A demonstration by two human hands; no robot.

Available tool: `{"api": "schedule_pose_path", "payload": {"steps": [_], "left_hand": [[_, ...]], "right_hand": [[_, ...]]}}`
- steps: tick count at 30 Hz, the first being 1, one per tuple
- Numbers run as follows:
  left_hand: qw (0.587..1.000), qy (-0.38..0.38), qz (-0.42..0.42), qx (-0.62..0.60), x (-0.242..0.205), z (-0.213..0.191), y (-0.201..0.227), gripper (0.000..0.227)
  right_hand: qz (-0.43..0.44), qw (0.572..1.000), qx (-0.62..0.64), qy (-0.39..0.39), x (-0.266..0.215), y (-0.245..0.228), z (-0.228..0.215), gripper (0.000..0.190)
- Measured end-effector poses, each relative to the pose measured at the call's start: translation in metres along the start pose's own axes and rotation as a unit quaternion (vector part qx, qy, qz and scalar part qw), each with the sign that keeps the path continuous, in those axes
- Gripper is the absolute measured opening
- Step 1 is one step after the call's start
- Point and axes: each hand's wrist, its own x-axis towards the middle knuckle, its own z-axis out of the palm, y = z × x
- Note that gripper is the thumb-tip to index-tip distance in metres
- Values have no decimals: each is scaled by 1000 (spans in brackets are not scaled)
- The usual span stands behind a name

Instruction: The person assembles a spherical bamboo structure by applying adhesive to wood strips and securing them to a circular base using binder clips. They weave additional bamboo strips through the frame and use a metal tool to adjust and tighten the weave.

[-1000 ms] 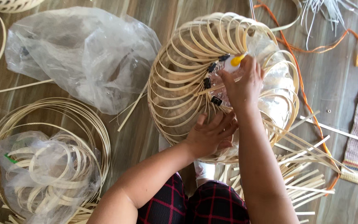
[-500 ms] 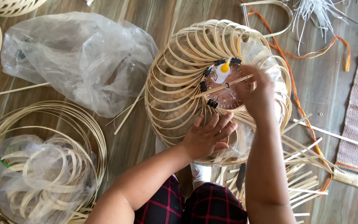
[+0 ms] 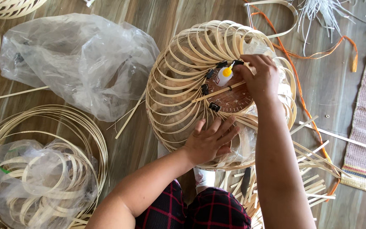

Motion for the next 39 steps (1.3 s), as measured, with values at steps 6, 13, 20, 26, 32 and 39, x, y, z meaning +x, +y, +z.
{"api": "schedule_pose_path", "payload": {"steps": [6,13,20,26,32,39], "left_hand": [[1000,-14,5,8,-1,-3,-1,68],[1000,-14,-3,-16,-1,3,0,70],[999,-32,-2,-15,-7,7,2,70],[1000,16,-6,9,-4,5,2,69],[1000,20,-3,-4,-6,8,1,70],[999,33,-2,1,-7,10,1,70]], "right_hand": [[5,999,36,-34,9,19,12,24],[152,882,436,92,-4,29,-19,21],[49,982,115,-144,-70,-32,-52,25],[-17,975,113,-193,-56,-58,-48,18],[-65,968,82,-227,-50,-61,-45,17],[-77,967,77,-230,-49,-57,-42,16]]}}
